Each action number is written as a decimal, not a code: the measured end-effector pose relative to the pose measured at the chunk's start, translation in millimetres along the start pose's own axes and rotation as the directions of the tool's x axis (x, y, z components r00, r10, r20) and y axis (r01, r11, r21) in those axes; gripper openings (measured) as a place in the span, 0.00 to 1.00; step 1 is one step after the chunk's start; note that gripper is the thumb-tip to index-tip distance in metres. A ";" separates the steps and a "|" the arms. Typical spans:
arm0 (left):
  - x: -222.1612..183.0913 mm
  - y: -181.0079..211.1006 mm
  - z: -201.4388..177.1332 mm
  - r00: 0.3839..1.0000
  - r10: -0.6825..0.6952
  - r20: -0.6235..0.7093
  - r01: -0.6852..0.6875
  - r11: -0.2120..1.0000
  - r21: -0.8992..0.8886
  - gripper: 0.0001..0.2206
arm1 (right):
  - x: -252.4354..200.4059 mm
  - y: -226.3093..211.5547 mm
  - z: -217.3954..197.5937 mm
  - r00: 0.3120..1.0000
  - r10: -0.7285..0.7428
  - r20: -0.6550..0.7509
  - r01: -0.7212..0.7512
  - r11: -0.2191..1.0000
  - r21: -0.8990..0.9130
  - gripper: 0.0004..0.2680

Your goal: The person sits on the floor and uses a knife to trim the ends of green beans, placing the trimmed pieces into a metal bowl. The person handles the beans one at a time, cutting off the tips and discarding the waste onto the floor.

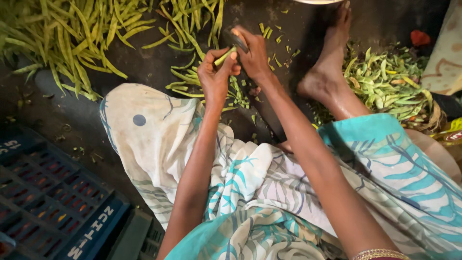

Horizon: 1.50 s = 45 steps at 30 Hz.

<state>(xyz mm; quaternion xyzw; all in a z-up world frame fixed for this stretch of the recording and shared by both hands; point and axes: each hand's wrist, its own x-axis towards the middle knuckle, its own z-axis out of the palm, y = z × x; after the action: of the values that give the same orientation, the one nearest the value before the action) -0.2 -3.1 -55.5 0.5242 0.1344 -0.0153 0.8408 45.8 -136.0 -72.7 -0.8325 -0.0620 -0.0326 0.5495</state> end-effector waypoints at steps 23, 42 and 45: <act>65.2 -2.5 -24.2 0.994 -0.099 -0.055 0.106 0.982 0.158 0.08 | 56.9 81.0 11.8 0.995 -0.097 -0.005 0.097 0.995 0.020 0.12; -48.9 -44.9 -29.3 0.899 -0.265 0.348 0.217 0.961 0.172 0.16 | -63.0 59.6 -69.9 0.784 0.512 0.351 -0.552 0.319 0.770 0.04; -45.5 -38.6 -29.6 0.936 -0.255 0.242 0.228 0.964 0.136 0.15 | -59.1 40.2 -68.2 0.746 0.551 0.373 -0.606 0.329 0.724 0.05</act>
<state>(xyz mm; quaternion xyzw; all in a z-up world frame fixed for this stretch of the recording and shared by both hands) -56.8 0.5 -90.6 0.5409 0.0866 -0.1936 0.8139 -6.1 -218.3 -89.8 -0.4499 0.2139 0.2217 0.8383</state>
